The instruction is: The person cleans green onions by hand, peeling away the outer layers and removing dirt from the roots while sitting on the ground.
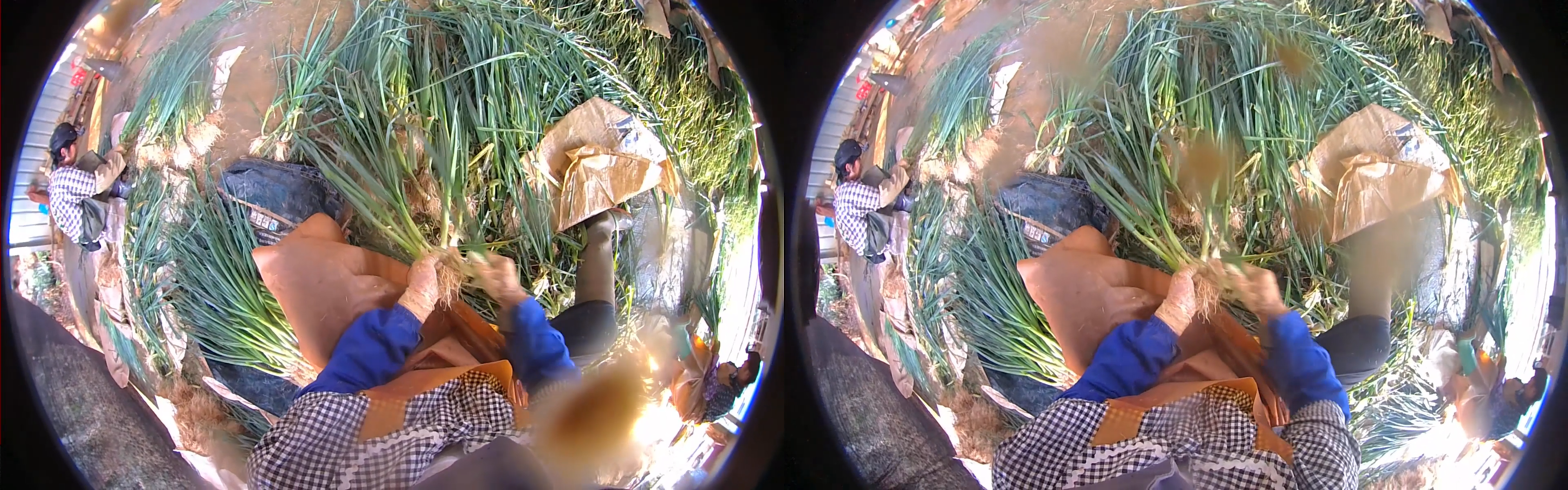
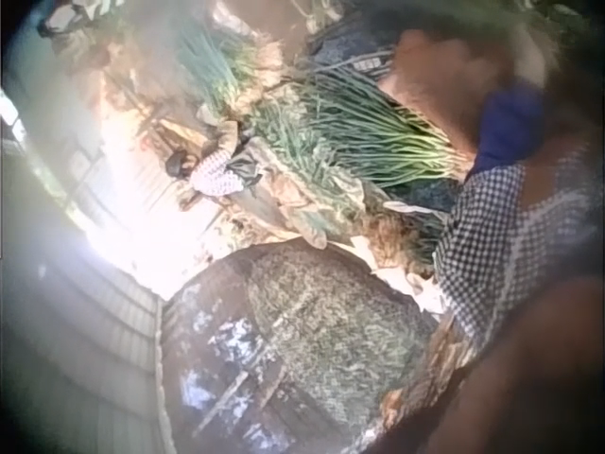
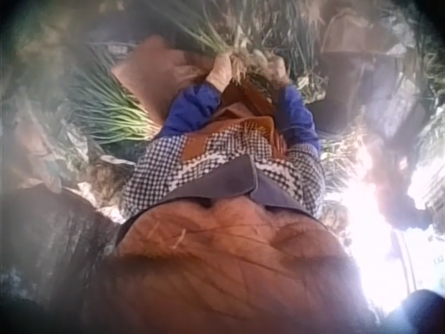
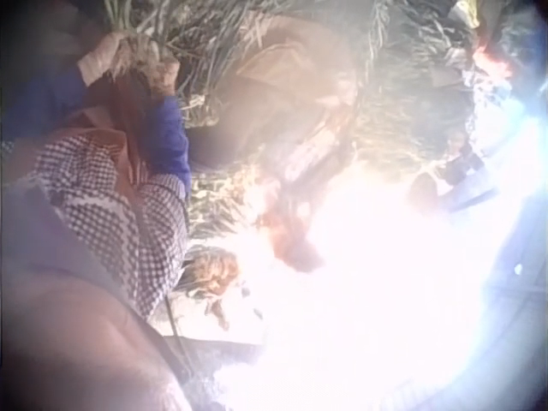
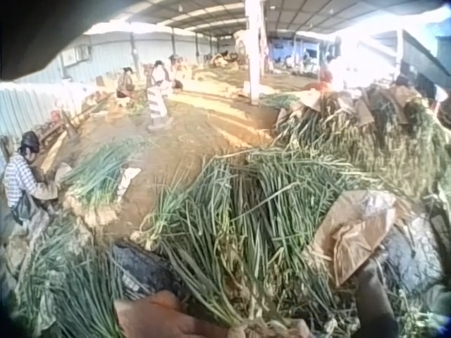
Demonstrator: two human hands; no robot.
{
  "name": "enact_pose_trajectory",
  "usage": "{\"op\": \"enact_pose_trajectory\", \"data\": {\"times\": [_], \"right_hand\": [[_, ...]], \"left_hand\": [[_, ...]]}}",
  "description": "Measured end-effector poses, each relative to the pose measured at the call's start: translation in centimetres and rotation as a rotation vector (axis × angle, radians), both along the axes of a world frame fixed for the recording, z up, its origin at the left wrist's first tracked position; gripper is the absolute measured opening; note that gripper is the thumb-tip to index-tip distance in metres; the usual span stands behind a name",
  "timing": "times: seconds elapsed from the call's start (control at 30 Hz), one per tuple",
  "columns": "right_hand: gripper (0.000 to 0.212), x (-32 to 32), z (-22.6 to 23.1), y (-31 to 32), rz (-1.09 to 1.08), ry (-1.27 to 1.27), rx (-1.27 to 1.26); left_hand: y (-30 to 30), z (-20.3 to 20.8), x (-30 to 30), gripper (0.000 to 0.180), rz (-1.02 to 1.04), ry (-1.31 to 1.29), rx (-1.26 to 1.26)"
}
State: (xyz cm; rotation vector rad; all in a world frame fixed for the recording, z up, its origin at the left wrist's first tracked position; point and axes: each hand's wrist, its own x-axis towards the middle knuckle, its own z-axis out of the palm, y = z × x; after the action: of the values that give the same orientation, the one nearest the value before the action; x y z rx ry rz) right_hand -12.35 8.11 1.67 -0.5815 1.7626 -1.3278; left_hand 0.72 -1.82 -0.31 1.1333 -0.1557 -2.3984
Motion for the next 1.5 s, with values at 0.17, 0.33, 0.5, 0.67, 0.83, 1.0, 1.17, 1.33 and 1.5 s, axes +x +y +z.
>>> {"op": "enact_pose_trajectory", "data": {"times": [0.17,0.33,0.5,0.67,0.83,1.0,1.17,1.33,1.5], "right_hand": [[0.05,-11.0,5.2,7.4,0.373,0.975,0.991],[0.048,-5.8,3.8,-3.8,0.401,0.27,0.35],[0.036,0.5,2.4,-10.3,-0.01,-0.93,-0.075],[0.024,-0.3,0.5,-8.9,0.359,0.698,0.118],[0.018,2.4,2.7,-4.2,0.104,0.01,-0.024],[0.035,-7.7,3.5,6.3,0.443,0.647,0.478],[0.051,-5.8,0.7,-3.9,0.696,0.742,0.708],[0.043,-4.4,-3.4,-10.9,0.536,0.835,0.62],[0.032,-2.9,-1.1,-7.8,0.184,-0.156,-0.14]], "left_hand": [[-0.3,1.2,-0.1,0.014,-0.065,-0.126,-0.261],[0.6,2.0,-0.1,0.02,-0.081,0.177,0.049],[0.1,1.4,1.3,0.02,-0.044,0.334,0.132],[0.2,0.3,2.0,0.015,-0.251,0.042,-0.074],[0.0,1.9,-0.1,0.014,-0.091,0.021,0.113],[-2.0,0.8,1.4,0.025,-0.064,0.219,0.068],[-2.8,2.1,2.8,0.022,-0.106,0.184,0.05],[-2.1,0.5,1.7,0.019,-0.152,0.055,-0.03],[-1.0,1.8,1.1,0.026,-0.129,0.297,0.168]]}}
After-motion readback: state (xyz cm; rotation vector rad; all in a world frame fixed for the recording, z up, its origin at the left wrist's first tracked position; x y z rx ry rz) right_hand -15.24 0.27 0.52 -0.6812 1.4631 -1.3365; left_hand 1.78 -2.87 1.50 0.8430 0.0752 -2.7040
